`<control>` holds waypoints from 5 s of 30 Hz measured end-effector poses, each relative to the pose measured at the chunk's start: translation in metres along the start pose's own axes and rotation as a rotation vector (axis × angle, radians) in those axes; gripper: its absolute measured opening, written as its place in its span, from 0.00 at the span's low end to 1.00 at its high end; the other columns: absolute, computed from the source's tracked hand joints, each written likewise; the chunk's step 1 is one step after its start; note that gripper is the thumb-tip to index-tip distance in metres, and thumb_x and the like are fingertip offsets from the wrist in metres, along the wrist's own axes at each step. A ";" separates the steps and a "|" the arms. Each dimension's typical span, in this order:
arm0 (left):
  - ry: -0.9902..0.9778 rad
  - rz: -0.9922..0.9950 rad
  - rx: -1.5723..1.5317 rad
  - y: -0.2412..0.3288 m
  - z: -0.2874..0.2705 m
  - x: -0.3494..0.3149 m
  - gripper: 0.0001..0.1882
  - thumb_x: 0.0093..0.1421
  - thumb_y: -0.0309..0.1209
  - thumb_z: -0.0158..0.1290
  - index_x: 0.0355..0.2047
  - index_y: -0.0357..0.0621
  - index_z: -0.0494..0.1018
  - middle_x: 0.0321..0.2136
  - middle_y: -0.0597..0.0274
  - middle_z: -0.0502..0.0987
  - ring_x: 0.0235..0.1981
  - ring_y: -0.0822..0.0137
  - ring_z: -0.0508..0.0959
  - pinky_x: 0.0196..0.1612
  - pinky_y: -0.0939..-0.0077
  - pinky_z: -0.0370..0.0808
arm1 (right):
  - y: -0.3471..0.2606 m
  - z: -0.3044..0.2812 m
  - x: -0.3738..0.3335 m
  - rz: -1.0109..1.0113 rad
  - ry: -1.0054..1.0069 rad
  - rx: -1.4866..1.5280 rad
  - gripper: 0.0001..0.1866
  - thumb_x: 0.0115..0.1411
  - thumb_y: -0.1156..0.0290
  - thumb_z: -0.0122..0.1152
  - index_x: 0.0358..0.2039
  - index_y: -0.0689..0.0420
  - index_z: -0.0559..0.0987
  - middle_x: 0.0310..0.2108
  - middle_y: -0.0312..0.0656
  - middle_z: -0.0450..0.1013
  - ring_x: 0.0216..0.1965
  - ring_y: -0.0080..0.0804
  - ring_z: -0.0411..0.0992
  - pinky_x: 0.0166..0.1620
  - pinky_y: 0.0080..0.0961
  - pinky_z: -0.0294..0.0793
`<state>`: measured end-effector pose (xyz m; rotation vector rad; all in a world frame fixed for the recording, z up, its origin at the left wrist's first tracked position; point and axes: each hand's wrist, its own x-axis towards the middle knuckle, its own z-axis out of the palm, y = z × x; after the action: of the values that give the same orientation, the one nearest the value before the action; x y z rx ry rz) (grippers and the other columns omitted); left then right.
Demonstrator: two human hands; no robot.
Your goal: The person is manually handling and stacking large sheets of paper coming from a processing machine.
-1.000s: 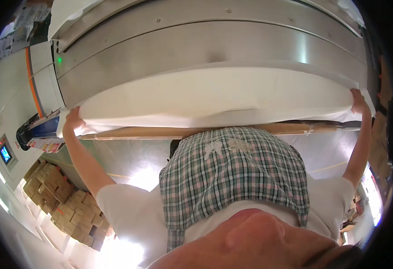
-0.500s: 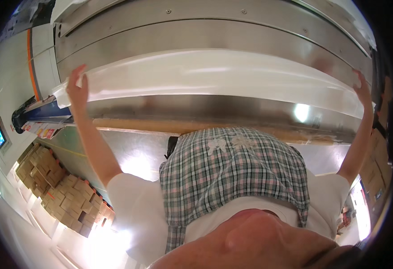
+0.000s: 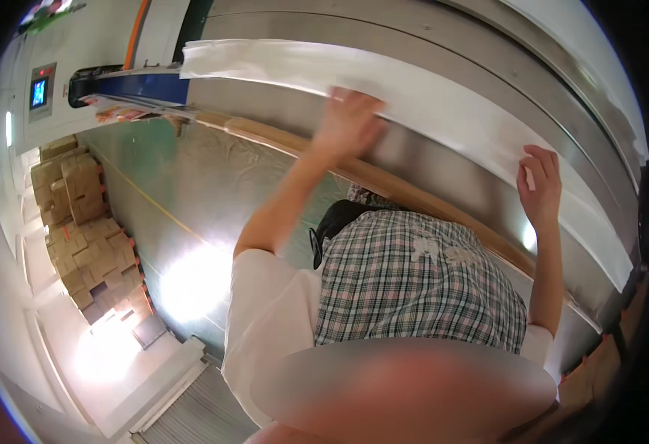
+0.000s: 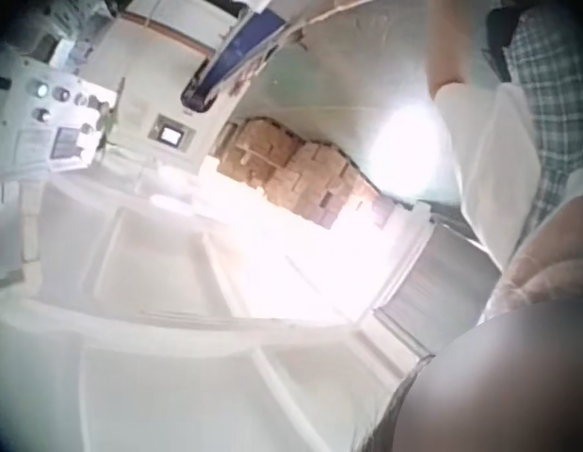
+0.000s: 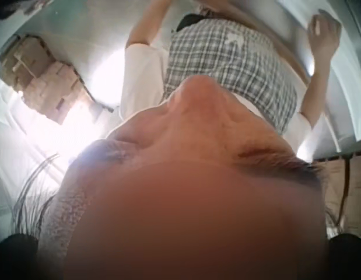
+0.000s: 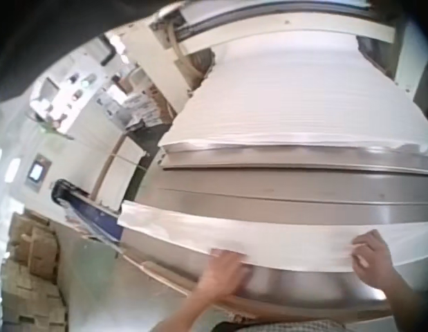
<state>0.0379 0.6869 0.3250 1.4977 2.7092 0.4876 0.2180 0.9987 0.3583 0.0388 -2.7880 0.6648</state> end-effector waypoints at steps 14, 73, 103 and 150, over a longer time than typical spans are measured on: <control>-0.003 -0.609 0.638 -0.375 -0.102 -0.095 0.18 0.54 0.38 0.46 0.45 0.48 0.69 0.48 0.55 0.68 0.50 0.54 0.67 0.47 0.53 0.63 | -0.101 0.048 0.075 0.053 -0.146 0.121 0.18 0.45 0.85 0.52 0.39 0.58 0.71 0.46 0.44 0.66 0.47 0.42 0.64 0.48 0.33 0.65; 0.045 -0.092 0.034 -0.322 -0.070 -0.064 0.15 0.59 0.32 0.40 0.20 0.36 0.65 0.22 0.48 0.70 0.27 0.48 0.71 0.29 0.55 0.65 | -0.060 0.011 0.047 0.345 -0.320 -0.025 0.19 0.37 0.87 0.46 0.34 0.59 0.71 0.36 0.42 0.65 0.43 0.42 0.61 0.48 0.32 0.63; -0.169 -0.744 0.348 -0.159 -0.048 0.009 0.28 0.60 0.55 0.30 0.47 0.52 0.68 0.53 0.63 0.63 0.59 0.49 0.52 0.52 0.35 0.47 | 0.306 -0.155 -0.238 1.217 0.329 -0.722 0.13 0.53 0.65 0.47 0.39 0.47 0.74 0.41 0.39 0.70 0.44 0.44 0.67 0.43 0.37 0.69; 0.039 0.093 -0.314 -0.243 -0.091 -0.017 0.27 0.52 0.44 0.52 0.49 0.44 0.64 0.48 0.52 0.67 0.52 0.53 0.65 0.54 0.56 0.59 | -0.070 0.234 0.231 0.174 0.206 0.217 0.08 0.54 0.72 0.51 0.34 0.59 0.73 0.31 0.45 0.72 0.29 0.40 0.71 0.34 0.29 0.70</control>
<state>-0.1675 0.5285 0.3432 1.5420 2.4489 0.9048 -0.0580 0.8402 0.2510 -0.2188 -2.5302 0.9543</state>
